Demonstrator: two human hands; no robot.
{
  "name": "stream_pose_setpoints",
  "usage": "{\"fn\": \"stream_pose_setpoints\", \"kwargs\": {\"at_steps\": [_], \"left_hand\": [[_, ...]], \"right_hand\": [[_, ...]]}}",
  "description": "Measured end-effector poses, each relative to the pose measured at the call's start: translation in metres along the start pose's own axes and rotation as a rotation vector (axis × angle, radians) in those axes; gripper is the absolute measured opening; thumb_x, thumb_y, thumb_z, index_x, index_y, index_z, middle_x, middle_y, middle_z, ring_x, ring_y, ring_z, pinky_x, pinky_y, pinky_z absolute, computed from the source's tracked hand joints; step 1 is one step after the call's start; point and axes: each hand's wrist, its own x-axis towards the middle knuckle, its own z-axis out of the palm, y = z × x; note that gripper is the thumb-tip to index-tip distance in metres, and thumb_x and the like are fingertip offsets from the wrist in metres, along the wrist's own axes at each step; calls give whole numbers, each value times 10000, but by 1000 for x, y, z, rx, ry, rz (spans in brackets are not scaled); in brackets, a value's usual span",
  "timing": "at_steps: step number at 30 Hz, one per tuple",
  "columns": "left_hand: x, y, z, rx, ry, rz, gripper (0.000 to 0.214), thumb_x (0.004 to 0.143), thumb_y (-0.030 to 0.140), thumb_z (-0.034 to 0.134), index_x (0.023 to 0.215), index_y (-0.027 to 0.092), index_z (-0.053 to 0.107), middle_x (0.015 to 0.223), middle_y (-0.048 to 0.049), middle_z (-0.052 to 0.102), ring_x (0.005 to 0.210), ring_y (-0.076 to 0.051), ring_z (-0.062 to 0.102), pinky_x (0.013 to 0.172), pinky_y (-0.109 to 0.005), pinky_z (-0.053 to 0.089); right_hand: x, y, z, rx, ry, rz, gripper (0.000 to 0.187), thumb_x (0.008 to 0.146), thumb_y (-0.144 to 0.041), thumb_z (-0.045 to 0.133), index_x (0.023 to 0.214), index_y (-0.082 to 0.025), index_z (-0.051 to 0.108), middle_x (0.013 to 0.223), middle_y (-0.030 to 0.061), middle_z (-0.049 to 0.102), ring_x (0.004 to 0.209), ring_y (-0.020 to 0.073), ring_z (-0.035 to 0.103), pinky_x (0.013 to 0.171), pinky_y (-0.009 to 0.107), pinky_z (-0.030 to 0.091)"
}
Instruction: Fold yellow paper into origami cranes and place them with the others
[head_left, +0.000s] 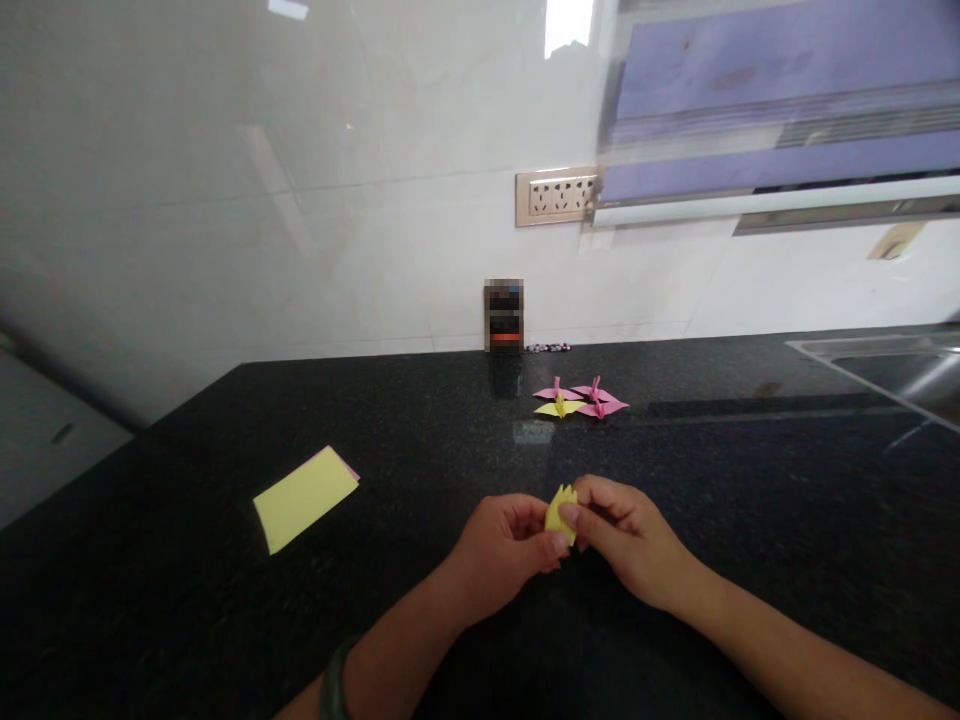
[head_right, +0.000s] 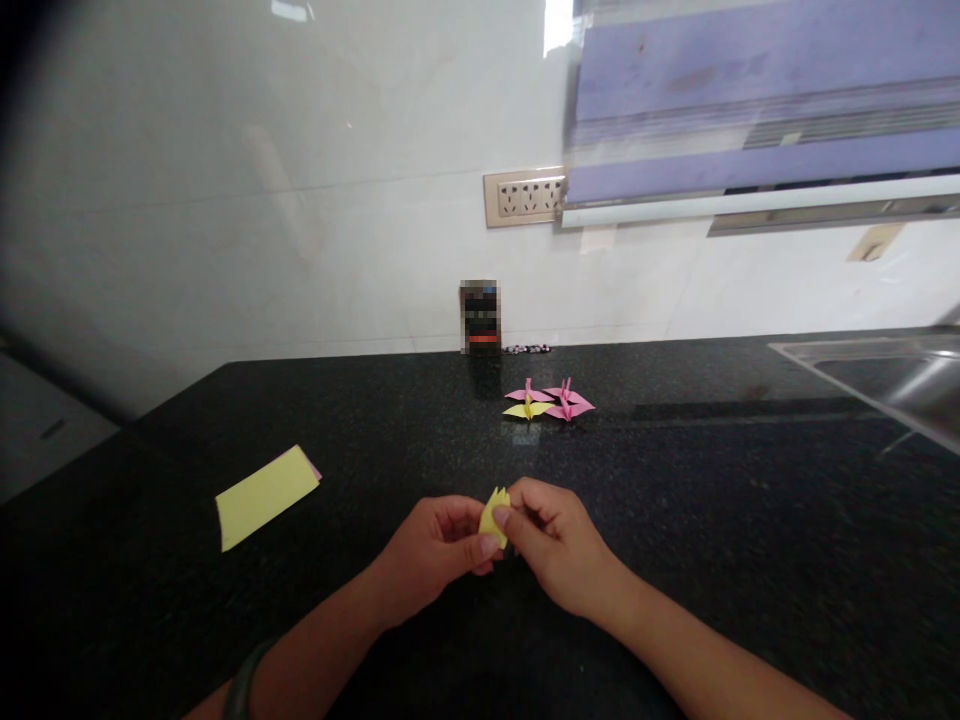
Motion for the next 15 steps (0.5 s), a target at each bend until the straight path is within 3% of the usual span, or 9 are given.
{"fn": "stream_pose_setpoints", "kwargs": {"at_steps": [3, 10, 15], "left_hand": [[1, -1, -1, -46, -48, -77, 228, 652, 317, 611, 712, 98, 619, 609, -32, 612, 492, -73, 516, 505, -193, 416], [-2, 2, 2, 49, 74, -33, 251, 623, 356, 623, 581, 109, 623, 533, -33, 606, 467, -91, 520, 485, -203, 419], [-2, -4, 6, 118, 112, 33, 193, 646, 301, 606, 577, 123, 630, 537, -31, 603, 492, -108, 524, 503, -221, 422]], "right_hand": [[0, 3, 0, 59, -17, 16, 234, 824, -313, 426, 664, -155, 492, 593, -9, 533, 538, 99, 504, 508, 220, 410], [3, 1, 5, 278, -56, 60, 191, 705, -325, 596, 740, -165, 497, 587, -29, 531, 506, 87, 499, 460, 199, 405], [4, -7, 4, 194, 28, -14, 273, 681, -337, 614, 511, -144, 524, 577, -20, 474, 527, 90, 481, 486, 208, 393]]}}
